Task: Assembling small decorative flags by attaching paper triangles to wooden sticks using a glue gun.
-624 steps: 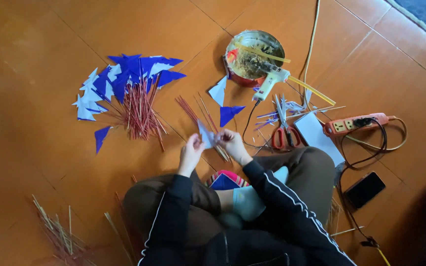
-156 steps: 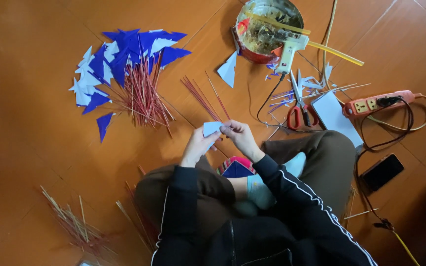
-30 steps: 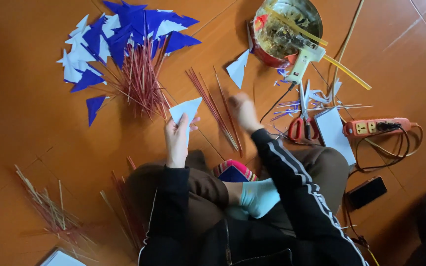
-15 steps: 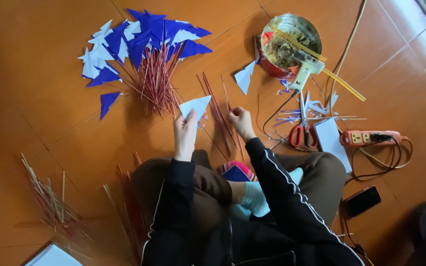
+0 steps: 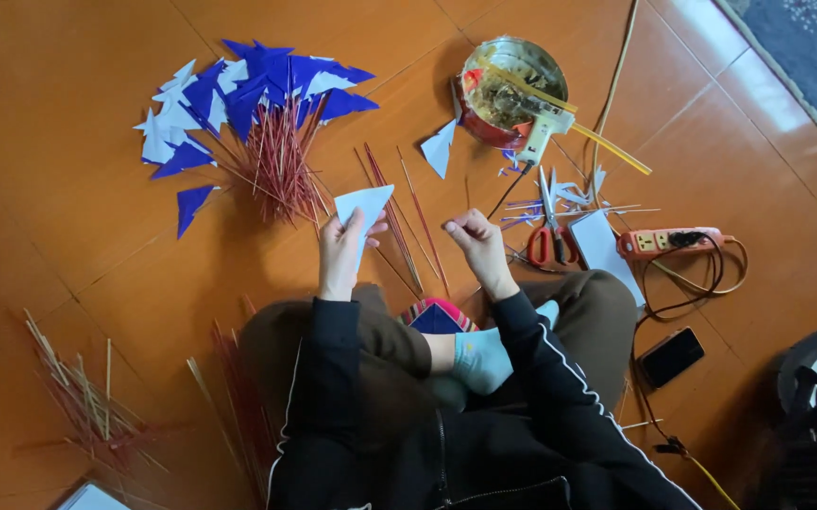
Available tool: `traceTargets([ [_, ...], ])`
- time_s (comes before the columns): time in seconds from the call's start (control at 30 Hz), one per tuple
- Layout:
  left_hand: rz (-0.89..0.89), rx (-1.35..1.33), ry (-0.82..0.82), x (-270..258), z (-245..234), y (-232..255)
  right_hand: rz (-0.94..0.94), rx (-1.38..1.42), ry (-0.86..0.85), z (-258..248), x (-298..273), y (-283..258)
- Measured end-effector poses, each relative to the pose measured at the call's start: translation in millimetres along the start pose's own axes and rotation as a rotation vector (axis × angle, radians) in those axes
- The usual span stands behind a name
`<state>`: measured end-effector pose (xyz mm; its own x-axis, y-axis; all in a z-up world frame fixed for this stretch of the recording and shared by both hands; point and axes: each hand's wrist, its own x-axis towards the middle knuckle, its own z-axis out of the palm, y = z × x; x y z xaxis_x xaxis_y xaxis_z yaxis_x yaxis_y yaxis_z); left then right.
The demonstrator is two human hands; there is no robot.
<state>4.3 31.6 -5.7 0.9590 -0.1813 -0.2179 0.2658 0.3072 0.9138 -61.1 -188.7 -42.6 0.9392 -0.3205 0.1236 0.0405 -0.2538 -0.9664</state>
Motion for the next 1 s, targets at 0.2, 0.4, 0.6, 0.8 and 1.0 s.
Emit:
traceTargets([
  [0.2,-0.068,-0.033,-0.143,-1.6,-5.6,-11.9,-0.326,-0.297,-0.113,-18.5,-9.2,-66.8],
  [0.4,-0.105,-0.146,-0.231,-9.0,-2.7,6.5,-0.525,-0.637,-0.245,-40.5,-2.4,-81.4],
  [0.6,-0.126,-0.176,-0.313,-4.1,-3.7,-1.8,-0.548,-0.737,-0.25,-46.4,5.2,-64.6],
  [0.8,-0.112,-0.193,-0.331,-7.2,1.1,10.6,-0.578,-0.768,-0.24,-42.3,7.5,-57.4],
  [1.0,-0.092,-0.07,-0.351,-0.3,-5.2,-3.0,-0.627,-0.839,-0.25,-44.3,12.9,-47.8],
])
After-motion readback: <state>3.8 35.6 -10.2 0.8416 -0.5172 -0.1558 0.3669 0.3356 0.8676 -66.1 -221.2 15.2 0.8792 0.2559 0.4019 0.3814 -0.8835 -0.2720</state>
